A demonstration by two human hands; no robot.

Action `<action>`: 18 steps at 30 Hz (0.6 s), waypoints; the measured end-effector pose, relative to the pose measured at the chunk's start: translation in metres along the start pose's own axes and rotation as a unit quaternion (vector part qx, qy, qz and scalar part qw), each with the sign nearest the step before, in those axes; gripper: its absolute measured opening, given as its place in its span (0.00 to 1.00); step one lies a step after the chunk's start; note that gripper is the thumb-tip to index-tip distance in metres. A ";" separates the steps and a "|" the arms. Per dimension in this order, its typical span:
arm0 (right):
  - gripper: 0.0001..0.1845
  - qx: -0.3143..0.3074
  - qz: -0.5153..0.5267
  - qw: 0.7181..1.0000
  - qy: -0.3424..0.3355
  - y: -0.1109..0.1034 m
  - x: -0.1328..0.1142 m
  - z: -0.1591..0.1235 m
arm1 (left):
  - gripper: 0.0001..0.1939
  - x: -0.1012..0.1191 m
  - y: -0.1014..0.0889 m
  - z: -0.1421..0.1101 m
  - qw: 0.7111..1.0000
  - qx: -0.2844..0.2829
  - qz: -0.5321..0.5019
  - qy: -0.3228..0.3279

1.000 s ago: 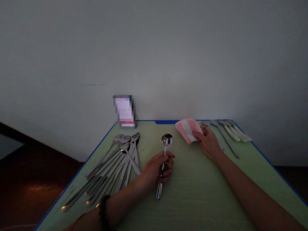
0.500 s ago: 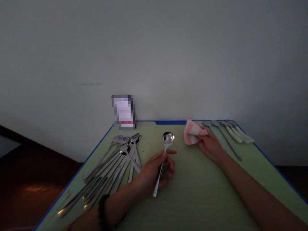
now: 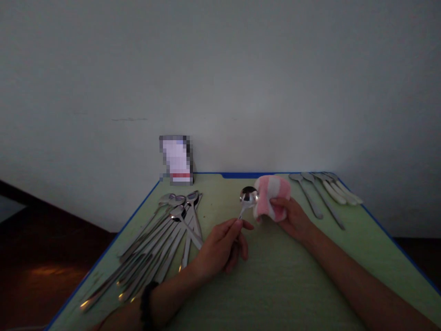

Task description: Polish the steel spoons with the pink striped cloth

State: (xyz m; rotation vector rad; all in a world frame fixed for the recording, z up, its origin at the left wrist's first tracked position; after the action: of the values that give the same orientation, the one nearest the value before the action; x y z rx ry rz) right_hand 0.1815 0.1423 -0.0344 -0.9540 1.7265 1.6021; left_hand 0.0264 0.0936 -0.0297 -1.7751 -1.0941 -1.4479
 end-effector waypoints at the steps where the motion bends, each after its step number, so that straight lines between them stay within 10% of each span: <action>1: 0.14 -0.001 0.011 1.000 0.014 0.000 0.002 -0.001 | 0.18 0.004 -0.005 -0.001 0.998 0.033 0.047 0.018; 9: 0.29 -0.107 0.094 0.986 0.089 0.017 0.002 -0.009 | 0.18 0.025 -0.016 -0.004 0.971 0.102 0.208 0.053; 18: 0.17 -0.088 -0.089 0.992 -0.009 0.028 0.005 -0.002 | 0.20 0.021 -0.010 -0.002 0.969 0.065 0.234 0.050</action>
State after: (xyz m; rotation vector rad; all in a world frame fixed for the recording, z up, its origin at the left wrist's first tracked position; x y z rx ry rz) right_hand 0.1563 0.1401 -0.0222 -1.1400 1.4619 1.6581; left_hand 0.0183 0.1014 -0.0097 -1.7003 -0.6422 -1.1350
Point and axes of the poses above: each hand's wrist, its own z-axis towards the middle knuckle, its own y-axis out of the palm, x = y × z, the point moved 8 cm from there along z, towards the middle knuckle
